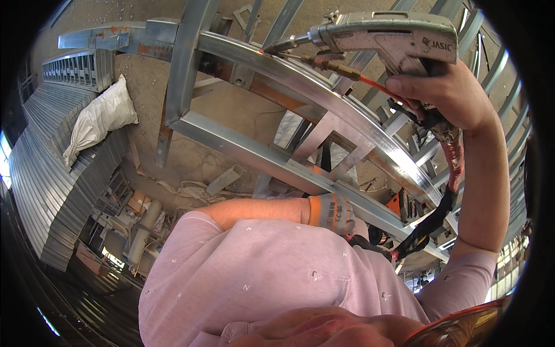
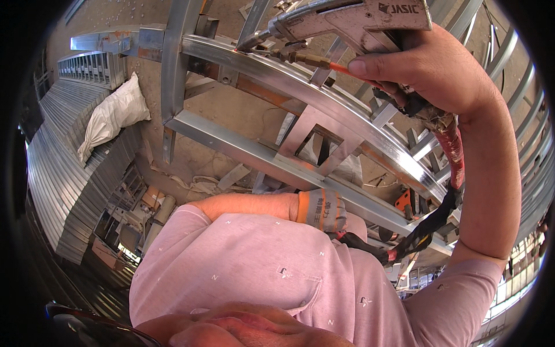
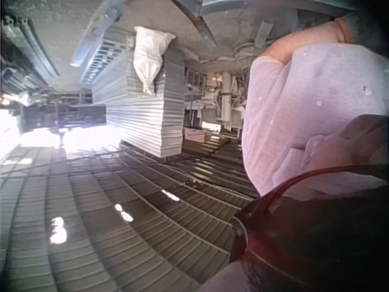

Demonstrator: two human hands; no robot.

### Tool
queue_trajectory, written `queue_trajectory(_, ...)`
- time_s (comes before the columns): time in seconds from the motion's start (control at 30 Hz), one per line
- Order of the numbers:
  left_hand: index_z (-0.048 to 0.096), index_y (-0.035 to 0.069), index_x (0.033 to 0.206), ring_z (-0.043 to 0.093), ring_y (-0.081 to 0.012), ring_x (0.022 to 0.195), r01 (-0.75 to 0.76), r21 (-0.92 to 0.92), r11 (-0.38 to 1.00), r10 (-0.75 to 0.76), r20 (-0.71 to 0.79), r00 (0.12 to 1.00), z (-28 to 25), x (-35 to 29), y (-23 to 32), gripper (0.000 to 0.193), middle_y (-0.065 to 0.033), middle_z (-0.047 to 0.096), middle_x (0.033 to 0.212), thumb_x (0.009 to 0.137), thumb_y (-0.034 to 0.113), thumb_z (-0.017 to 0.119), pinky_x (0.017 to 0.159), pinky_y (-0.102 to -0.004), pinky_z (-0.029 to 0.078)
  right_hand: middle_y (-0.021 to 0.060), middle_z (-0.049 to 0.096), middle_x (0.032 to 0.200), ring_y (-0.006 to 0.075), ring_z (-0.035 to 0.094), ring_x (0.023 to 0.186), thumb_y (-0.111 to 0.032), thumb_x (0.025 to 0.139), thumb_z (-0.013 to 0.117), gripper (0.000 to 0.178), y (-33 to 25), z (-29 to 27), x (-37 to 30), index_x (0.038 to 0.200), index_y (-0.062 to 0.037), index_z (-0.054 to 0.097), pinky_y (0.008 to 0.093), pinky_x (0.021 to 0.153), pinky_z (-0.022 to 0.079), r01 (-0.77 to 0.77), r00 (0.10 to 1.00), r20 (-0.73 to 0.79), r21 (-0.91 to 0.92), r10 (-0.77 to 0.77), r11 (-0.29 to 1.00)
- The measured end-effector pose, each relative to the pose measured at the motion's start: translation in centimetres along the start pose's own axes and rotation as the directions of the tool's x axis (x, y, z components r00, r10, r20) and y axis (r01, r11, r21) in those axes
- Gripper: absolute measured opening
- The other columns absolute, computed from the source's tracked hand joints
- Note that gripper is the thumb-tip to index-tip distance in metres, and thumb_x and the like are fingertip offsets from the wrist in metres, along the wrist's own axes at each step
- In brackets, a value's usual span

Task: The person welds a metal frame using a handheld welding gun, moving along the seams to join metal pieces. Sparks are visible as the welder progresses along the frame. The person wears gloves and protective eyewear while working in a workshop.

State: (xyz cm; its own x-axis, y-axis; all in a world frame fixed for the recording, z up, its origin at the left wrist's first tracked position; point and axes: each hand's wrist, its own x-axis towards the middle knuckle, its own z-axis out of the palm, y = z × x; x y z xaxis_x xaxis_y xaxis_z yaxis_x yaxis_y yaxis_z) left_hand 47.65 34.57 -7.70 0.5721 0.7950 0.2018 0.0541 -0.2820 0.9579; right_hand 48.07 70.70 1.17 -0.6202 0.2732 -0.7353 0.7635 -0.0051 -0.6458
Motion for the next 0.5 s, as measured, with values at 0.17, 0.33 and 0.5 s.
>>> queue_trajectory(0.17, 0.069, 0.016, 0.094, 0.067, -0.0237, 0.084, -0.009, 0.062, 0.998, 0.008, 0.021, 1.000, 1.0, -0.4, -0.2, 0.015, -0.0012, 0.065, 0.088, 0.090, 0.031, 0.066, 0.077, -0.0403, 0.054, 0.0041, 0.074, 0.088, 0.0118, 0.066, 0.076, -0.033, 0.086, 0.090, 0.040, 0.5, -0.2, 0.2, 0.109, -0.0031, 0.079, 0.0292, 0.070, 0.055, 0.001, 1.000, 0.021, 0.014, -0.002, 1.000)
queue_trajectory(0.33, 0.070, 0.016, 0.103, 0.067, -0.0243, 0.087, -0.006, -0.030, 1.000, 0.006, -0.007, 1.000, 1.9, -0.8, -0.6, 0.020, -0.0020, 0.066, 0.095, 0.093, 0.032, 0.065, 0.079, -0.0406, 0.054, 0.0031, 0.074, 0.087, 0.0123, 0.065, 0.075, -0.034, 0.085, 0.090, 0.041, 0.3, 0.0, 0.1, 0.110, -0.0026, 0.079, 0.0293, 0.071, 0.054, -0.007, 1.000, 0.029, 0.010, 0.007, 1.000)
queue_trajectory(0.5, 0.070, 0.016, 0.107, 0.067, -0.0239, 0.089, -0.015, 0.009, 1.000, 0.015, 0.060, 0.998, 1.6, -0.7, -0.7, 0.021, -0.0021, 0.067, 0.098, 0.093, 0.032, 0.065, 0.081, -0.0409, 0.054, 0.0037, 0.074, 0.087, 0.0126, 0.065, 0.075, -0.035, 0.086, 0.089, 0.042, 0.5, 0.0, 0.1, 0.110, -0.0024, 0.079, 0.0299, 0.072, 0.055, 0.024, 1.000, -0.008, -0.046, -0.024, 0.999)
